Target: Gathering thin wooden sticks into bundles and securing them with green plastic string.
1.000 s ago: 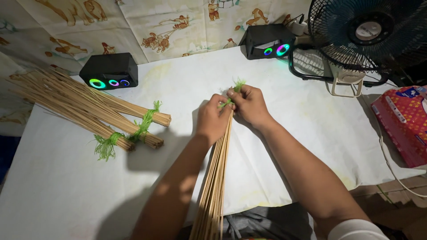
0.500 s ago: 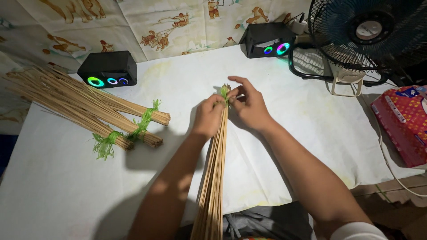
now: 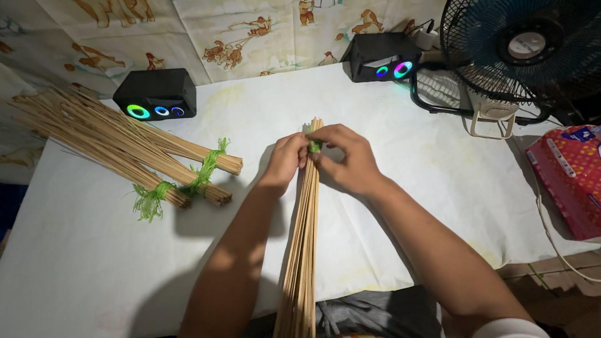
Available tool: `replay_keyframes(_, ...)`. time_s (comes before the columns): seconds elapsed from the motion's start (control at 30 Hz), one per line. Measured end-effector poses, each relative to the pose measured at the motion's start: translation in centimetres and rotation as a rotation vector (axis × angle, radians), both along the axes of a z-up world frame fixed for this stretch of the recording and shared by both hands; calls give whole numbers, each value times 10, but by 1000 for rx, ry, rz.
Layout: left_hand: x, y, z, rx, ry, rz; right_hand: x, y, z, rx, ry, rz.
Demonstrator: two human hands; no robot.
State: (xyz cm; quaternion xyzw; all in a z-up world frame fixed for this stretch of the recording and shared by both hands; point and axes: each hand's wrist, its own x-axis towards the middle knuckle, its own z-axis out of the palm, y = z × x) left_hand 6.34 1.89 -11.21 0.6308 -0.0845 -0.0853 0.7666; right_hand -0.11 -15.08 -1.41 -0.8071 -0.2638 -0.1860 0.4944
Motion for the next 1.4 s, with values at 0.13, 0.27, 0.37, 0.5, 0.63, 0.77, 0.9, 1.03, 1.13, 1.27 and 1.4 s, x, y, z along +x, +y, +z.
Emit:
replay_keyframes(0.13, -8, 3, 18, -28, 27, 3, 6, 1, -12, -65, -73, -61)
replay_keyframes(0.27, -21, 0, 38, -20, 57, 48, 7, 1, -15, -51, -40, -145)
replay_keyframes(0.37, -26, -4, 43, 57, 23, 111, 10, -1, -20, -38, 6, -177)
replay_keyframes(0.5, -29, -7, 38, 217, -29, 198, 18, -1, -25, 45, 185, -133)
replay_keyframes(0.63, -34, -9, 46, 276, 0, 219, 29, -11, -41, 127, 371, -42)
replay_keyframes(0.77, -53, -13, 79, 189, 2, 303, 23, -8, -24, 239, 509, 12)
replay_keyframes(0.9, -66, -23, 97, 36, -12, 477, 10, 1, 1, 337, 569, 54)
replay_keyframes(1.03, -64, -27, 90, 33, -2, 575, 11, 0, 1, 322, 536, 87)
replay_keyframes(1.13, -57, -26, 75, 9, 18, 604, 11, -1, -4, 308, 503, 115)
replay_keyframes(1.27, -59, -30, 82, -35, 24, 620, 30, -18, -36, 128, 347, 30)
replay_keyframes(1.4, -70, -32, 98, -88, 84, 545, 45, -39, -51, -124, 197, -157)
